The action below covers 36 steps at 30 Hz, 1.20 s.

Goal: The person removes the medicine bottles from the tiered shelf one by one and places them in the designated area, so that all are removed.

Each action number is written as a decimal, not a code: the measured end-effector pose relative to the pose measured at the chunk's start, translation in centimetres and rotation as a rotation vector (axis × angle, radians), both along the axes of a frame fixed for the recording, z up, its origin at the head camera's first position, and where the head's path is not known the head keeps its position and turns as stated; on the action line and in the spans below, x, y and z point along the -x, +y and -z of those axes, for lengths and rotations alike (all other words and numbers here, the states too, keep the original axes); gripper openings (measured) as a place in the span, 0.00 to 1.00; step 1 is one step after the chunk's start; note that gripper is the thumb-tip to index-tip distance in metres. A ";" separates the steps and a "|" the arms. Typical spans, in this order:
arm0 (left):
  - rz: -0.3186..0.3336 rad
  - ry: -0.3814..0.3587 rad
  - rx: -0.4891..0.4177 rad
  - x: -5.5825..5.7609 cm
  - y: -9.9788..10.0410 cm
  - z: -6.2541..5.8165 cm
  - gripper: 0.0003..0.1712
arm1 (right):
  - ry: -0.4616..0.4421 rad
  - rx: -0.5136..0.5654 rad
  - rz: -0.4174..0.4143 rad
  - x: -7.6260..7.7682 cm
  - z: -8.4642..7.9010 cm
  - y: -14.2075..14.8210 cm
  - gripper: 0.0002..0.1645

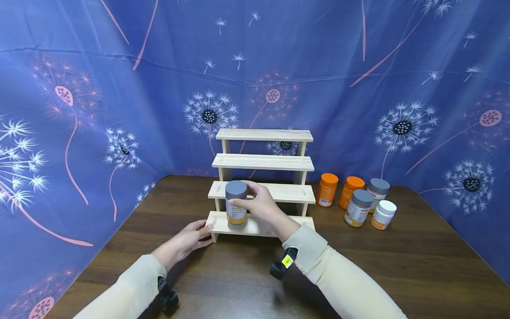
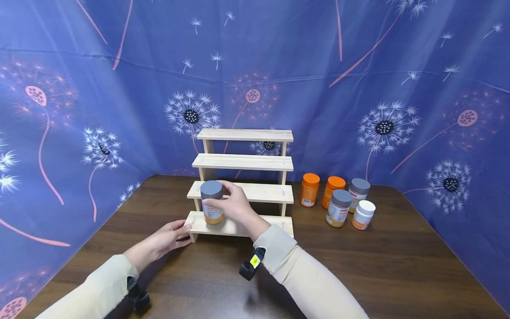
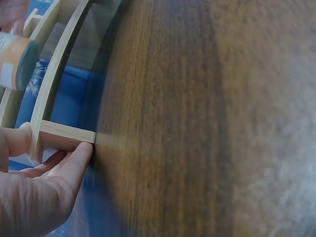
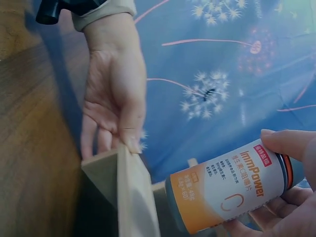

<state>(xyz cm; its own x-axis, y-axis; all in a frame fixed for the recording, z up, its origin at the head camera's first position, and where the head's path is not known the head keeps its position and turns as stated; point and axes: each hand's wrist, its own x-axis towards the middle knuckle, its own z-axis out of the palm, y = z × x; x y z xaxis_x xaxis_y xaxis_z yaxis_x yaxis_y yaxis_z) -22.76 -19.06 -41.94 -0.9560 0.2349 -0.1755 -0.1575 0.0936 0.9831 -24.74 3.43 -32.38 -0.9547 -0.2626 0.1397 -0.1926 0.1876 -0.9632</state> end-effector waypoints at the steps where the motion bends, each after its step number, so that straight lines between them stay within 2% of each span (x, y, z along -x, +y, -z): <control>1: 0.001 0.001 0.000 0.0 0.0 0.0 0.27 | 0.002 0.005 0.006 -0.1 -0.1 0.2 0.37; 6: -0.001 -0.006 0.002 -0.2 0.0 0.0 0.28 | 0.003 0.030 0.034 -0.2 -0.8 1.7 0.39; 14: 0.005 -0.004 -0.003 0.0 0.1 0.2 0.28 | 0.025 0.004 0.070 -0.1 -1.8 3.9 0.36; 27: -0.003 -0.002 0.006 -0.2 0.4 0.2 0.27 | -0.011 0.008 0.125 -0.1 -2.3 6.6 0.38; 36: 0.015 -0.003 0.011 -0.1 0.2 0.1 0.28 | 0.023 0.027 0.153 0.3 -3.0 8.3 0.40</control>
